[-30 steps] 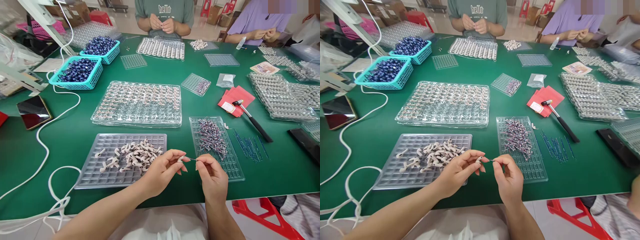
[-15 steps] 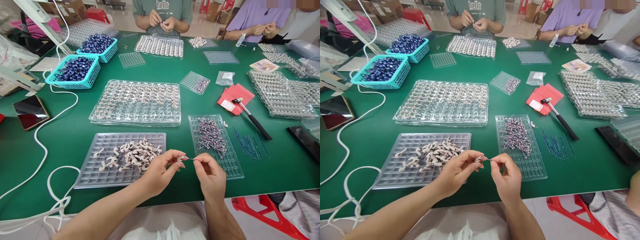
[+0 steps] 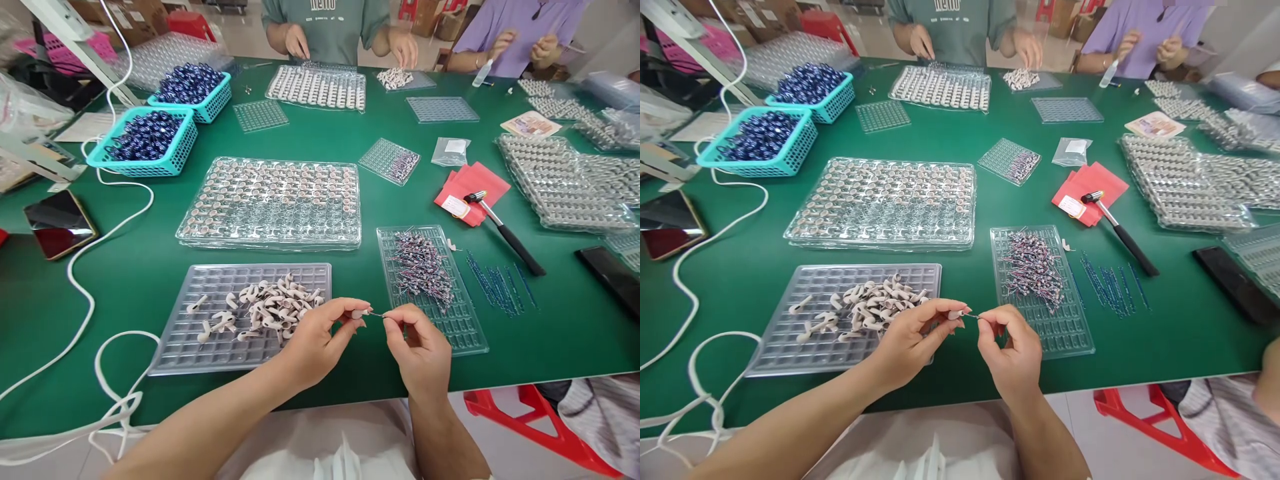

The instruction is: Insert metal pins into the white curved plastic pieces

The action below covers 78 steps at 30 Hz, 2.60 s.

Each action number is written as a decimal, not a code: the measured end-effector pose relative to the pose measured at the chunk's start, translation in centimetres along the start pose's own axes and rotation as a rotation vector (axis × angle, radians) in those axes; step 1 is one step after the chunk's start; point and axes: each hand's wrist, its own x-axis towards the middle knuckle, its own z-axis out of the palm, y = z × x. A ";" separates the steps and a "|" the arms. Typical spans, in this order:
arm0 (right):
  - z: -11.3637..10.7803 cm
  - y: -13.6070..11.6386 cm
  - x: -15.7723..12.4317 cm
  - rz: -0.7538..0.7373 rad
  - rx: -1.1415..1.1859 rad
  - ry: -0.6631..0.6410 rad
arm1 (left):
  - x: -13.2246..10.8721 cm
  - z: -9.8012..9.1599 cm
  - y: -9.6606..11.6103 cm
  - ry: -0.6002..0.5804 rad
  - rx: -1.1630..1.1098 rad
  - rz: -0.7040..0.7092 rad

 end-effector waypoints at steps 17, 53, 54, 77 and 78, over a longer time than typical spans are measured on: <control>0.1 -0.2 0.4 -0.134 -0.138 -0.078 | 0.2 0.2 -0.9 0.034 0.232 0.302; -0.3 0.4 0.2 -0.137 0.020 -0.238 | 0.6 -0.7 -0.3 -0.021 0.031 0.057; -0.4 0.4 0.2 -0.117 0.036 -0.245 | 0.6 -0.7 -0.3 -0.020 0.018 0.052; -0.4 -0.2 0.4 -0.175 -0.040 -0.162 | 0.5 -0.9 0.1 -0.036 0.016 0.153; -0.4 -0.2 0.5 -0.178 -0.045 -0.155 | 0.5 -0.8 0.1 -0.035 0.017 0.157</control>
